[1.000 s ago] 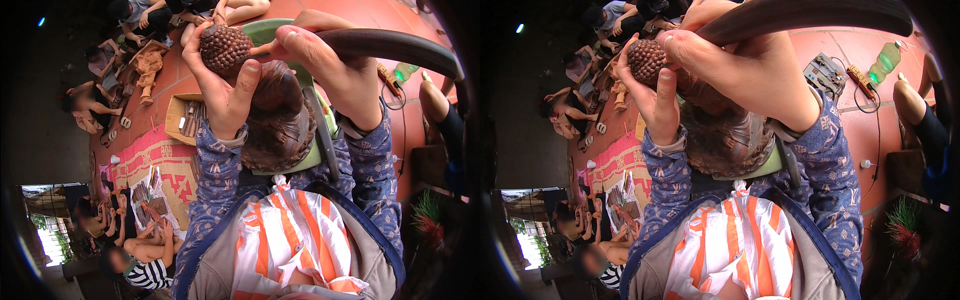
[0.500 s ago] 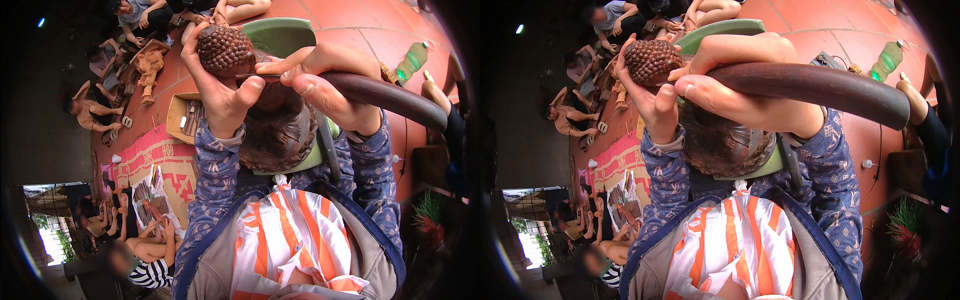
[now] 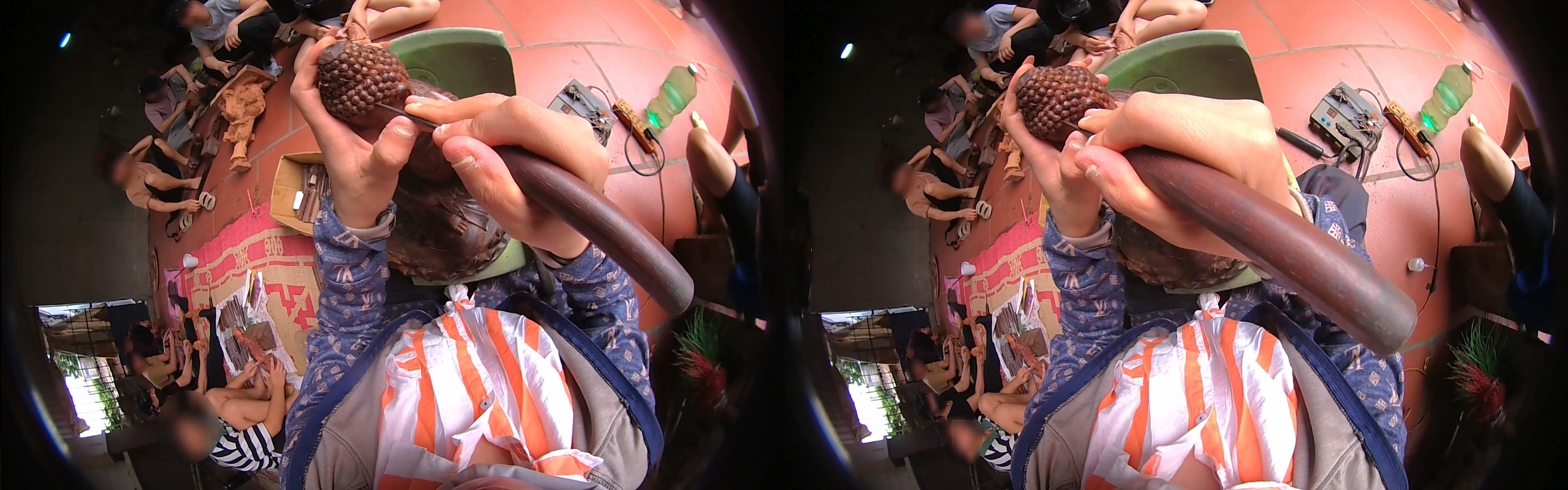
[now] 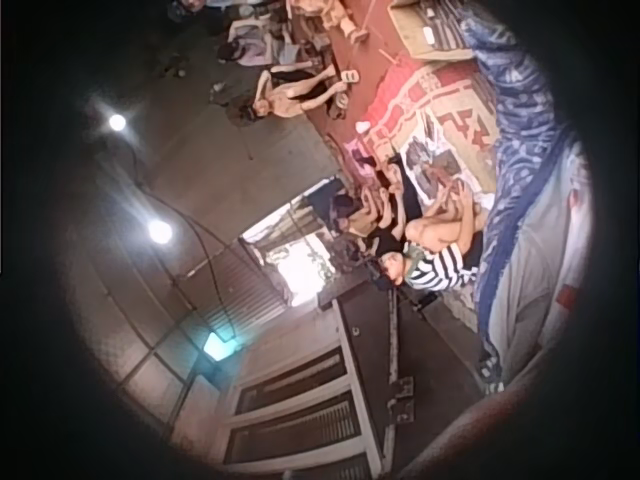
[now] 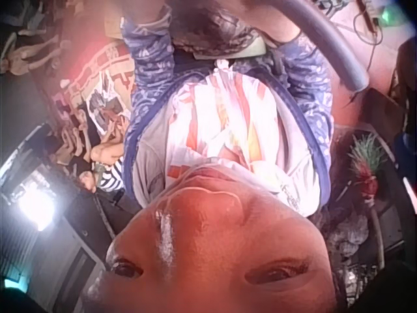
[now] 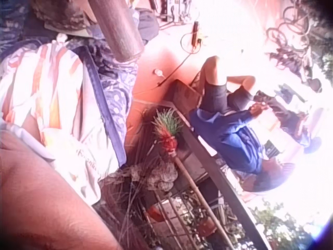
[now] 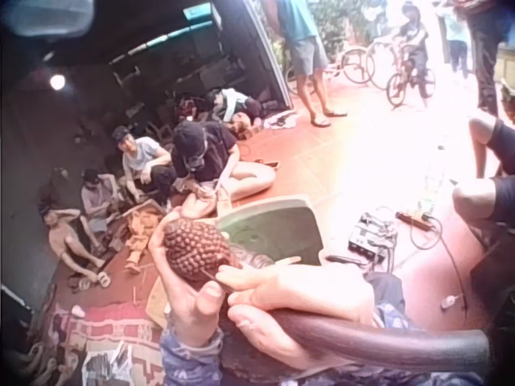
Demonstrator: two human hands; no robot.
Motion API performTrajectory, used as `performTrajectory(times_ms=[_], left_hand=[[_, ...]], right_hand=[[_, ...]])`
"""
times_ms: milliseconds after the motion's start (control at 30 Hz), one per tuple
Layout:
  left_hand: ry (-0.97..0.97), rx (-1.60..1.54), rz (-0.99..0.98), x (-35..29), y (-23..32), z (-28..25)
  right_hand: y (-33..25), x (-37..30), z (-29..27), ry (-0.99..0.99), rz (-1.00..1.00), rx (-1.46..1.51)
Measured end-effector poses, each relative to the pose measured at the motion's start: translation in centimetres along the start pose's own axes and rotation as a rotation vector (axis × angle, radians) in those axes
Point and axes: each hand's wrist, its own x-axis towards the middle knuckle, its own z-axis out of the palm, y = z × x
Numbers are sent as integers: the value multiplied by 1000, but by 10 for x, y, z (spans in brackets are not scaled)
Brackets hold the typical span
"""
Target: The person carves a small wooden object, likely a Buddha head, using a chisel and mallet. They hold the object in their left hand and carefully chip away at the surface with the chisel in their right hand, occasionally tapping it with a mallet.
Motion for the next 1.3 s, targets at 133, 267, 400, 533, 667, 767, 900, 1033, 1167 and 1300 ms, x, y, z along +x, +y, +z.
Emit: performTrajectory(times_ms=[133,267,400,533,667,767,900,1033,1167,1300], left_hand=[[-6,4,-17,0,4,1],[-17,58,-36,-1,7,2],[-24,-48,-157,-1,12,6],[-32,-86,-78,-1,7,0],[-21,-74,-107,-1,9,1],[-1,-76,-110,1,7,1],[-28,-113,-118,1,6,2],[-34,-141,-126,1,10,-2],[-60,-150,-124,3,10,1],[-57,-121,-144,0,8,1]], right_hand=[[10,-6,9,151,122,86],[20,-11,0,40,153,194],[49,-10,-15,-108,93,392],[53,-8,-19,-230,29,591],[39,-9,-13,-92,16,409],[33,-10,-5,-53,-81,233],[32,-12,1,59,-104,146],[29,-13,3,-59,-225,45],[34,-18,18,159,-254,34],[37,-25,24,257,-20,351]])
